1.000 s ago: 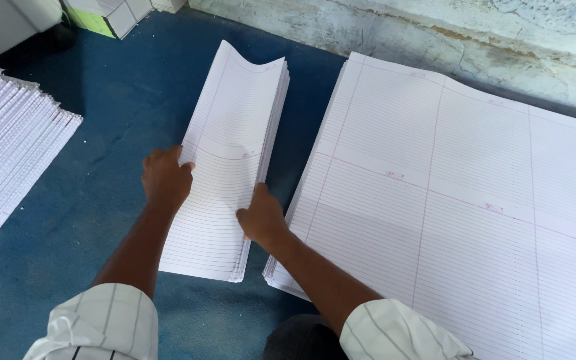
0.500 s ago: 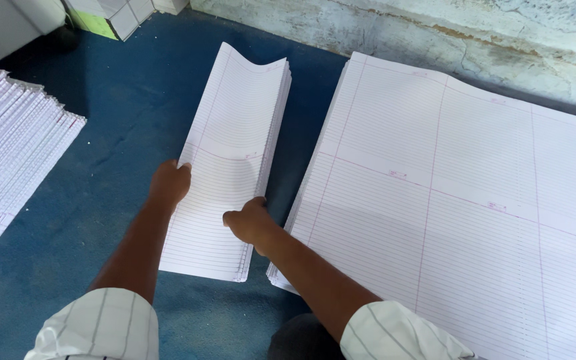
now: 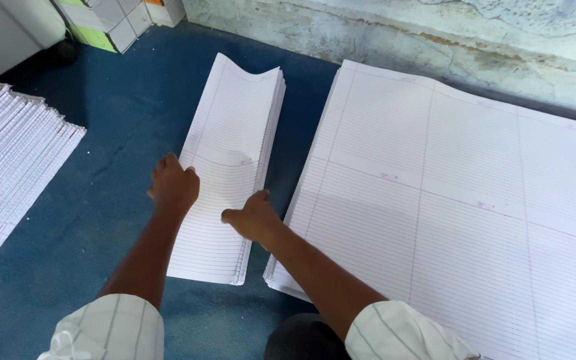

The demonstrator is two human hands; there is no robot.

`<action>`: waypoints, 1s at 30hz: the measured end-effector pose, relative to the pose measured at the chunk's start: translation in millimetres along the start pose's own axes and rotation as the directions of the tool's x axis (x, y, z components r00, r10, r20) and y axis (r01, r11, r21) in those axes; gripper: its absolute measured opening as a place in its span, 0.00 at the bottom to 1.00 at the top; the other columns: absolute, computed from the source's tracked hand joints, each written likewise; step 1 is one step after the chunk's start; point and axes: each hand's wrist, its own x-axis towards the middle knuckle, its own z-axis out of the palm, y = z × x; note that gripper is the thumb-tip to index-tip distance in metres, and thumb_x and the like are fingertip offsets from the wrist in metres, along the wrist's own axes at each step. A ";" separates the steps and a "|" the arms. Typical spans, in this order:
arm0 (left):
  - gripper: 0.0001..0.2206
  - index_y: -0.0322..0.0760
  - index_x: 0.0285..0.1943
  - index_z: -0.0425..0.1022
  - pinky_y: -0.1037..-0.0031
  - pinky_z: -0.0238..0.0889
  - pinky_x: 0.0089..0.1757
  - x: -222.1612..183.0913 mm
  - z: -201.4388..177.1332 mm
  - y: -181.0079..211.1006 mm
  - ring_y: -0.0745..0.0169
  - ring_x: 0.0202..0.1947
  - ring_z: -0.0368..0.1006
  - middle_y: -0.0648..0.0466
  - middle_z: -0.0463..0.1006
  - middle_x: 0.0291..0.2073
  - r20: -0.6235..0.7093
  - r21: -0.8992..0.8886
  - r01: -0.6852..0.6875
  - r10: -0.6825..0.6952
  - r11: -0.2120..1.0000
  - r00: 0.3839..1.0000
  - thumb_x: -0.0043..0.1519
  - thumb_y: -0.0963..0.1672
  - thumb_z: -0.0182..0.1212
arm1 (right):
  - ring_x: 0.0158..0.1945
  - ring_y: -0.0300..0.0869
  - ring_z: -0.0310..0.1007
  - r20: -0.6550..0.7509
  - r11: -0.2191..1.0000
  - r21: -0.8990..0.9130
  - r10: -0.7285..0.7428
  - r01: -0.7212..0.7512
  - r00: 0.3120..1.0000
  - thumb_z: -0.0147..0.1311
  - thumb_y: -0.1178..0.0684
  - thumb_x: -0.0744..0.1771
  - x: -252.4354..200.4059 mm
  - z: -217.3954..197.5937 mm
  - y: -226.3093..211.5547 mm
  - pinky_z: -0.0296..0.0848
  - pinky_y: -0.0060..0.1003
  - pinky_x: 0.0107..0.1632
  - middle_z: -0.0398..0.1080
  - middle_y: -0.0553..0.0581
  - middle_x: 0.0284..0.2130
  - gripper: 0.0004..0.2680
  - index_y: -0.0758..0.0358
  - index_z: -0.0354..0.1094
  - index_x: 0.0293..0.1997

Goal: The person folds large lined paper sheets in half using a wooden block to crease the fold. They then place the folded sheets onto a stack to the left.

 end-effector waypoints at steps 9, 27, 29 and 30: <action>0.27 0.26 0.71 0.61 0.34 0.48 0.62 -14.1 12.7 26.8 0.32 0.75 0.47 0.36 0.58 0.72 -0.177 0.018 -0.287 0.286 0.958 0.942 0.62 0.41 0.59 | 0.66 0.59 0.64 -0.167 0.958 -0.012 -0.283 0.285 0.944 0.61 0.45 0.63 -32.4 -55.8 -1.5 0.66 0.46 0.64 0.58 0.79 0.65 0.34 0.75 0.46 0.72; 0.23 0.25 0.65 0.68 0.53 0.53 0.64 -131.4 27.9 141.1 0.37 0.69 0.57 0.36 0.65 0.67 -0.087 -0.163 -0.593 0.588 0.788 0.805 0.60 0.41 0.61 | 0.67 0.58 0.64 -0.386 0.976 -0.092 -0.216 0.195 0.897 0.59 0.44 0.64 -114.5 -172.8 37.8 0.69 0.49 0.64 0.59 0.73 0.65 0.32 0.70 0.46 0.73; 0.22 0.25 0.64 0.69 0.52 0.52 0.63 -143.9 34.7 154.5 0.37 0.69 0.57 0.36 0.66 0.66 -0.072 -0.159 -0.616 0.613 0.772 0.787 0.60 0.41 0.61 | 0.68 0.58 0.63 -0.396 0.974 -0.117 -0.224 0.193 0.890 0.60 0.44 0.64 -120.9 -185.8 50.9 0.68 0.49 0.64 0.58 0.73 0.66 0.32 0.69 0.46 0.73; 0.22 0.25 0.63 0.70 0.52 0.52 0.63 -150.3 38.1 159.9 0.36 0.69 0.57 0.36 0.67 0.66 -0.063 -0.157 -0.627 0.626 0.763 0.777 0.60 0.41 0.62 | 0.68 0.58 0.62 -0.402 0.973 -0.127 -0.227 0.191 0.887 0.60 0.44 0.64 -124.0 -191.6 58.0 0.67 0.50 0.64 0.58 0.72 0.66 0.32 0.68 0.46 0.73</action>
